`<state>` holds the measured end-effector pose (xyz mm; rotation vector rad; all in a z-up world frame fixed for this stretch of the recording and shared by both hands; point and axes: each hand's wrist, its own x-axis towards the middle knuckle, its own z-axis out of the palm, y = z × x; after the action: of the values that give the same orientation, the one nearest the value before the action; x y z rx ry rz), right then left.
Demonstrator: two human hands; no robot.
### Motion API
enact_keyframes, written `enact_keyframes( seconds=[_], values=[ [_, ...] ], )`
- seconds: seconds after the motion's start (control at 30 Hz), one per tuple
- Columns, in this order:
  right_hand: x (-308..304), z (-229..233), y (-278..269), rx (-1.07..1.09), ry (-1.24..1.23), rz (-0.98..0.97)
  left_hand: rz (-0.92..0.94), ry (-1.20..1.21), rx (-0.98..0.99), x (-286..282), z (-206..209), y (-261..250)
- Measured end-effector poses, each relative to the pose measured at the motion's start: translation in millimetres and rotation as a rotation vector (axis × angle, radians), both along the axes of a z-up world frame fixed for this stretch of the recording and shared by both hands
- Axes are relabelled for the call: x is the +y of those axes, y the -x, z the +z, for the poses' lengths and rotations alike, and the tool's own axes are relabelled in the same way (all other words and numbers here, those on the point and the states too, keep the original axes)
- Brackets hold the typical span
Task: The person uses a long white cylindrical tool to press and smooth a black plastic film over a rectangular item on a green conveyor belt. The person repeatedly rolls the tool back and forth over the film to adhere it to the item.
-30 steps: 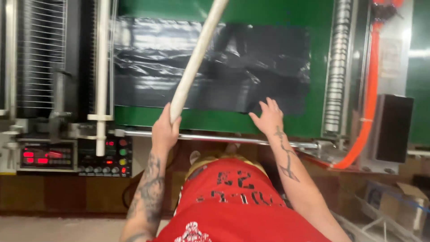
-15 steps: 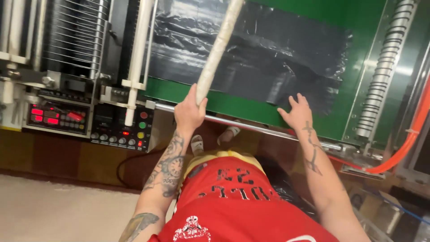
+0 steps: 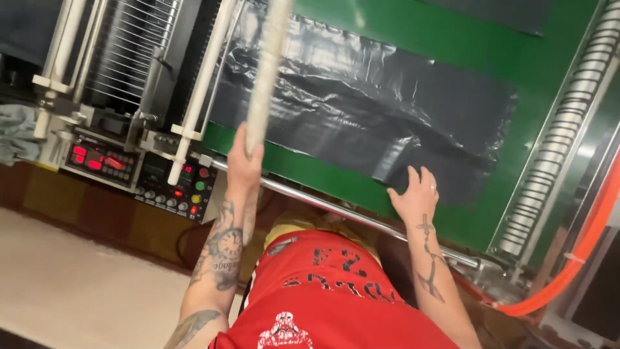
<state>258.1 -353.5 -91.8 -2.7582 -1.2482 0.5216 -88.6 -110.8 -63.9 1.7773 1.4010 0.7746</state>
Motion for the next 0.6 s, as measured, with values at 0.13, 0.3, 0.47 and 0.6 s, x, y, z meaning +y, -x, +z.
enact_keyframes(
  seconds=[0.13,0.3,0.47,0.6],
  values=[
    [-6,-15,-5,0.041,0.039,0.036,0.103,-0.316,0.176,53,-10,-14],
    [-7,-21,-12,0.054,0.011,0.077,0.096,-0.276,0.566,136,12,-69],
    [-6,-19,-19,0.052,0.042,0.059,-0.065,-0.196,0.6,151,-20,-200],
    [-9,-20,-13,-0.097,-0.022,0.059,-0.176,0.132,0.059,54,-1,-343]
  ],
)
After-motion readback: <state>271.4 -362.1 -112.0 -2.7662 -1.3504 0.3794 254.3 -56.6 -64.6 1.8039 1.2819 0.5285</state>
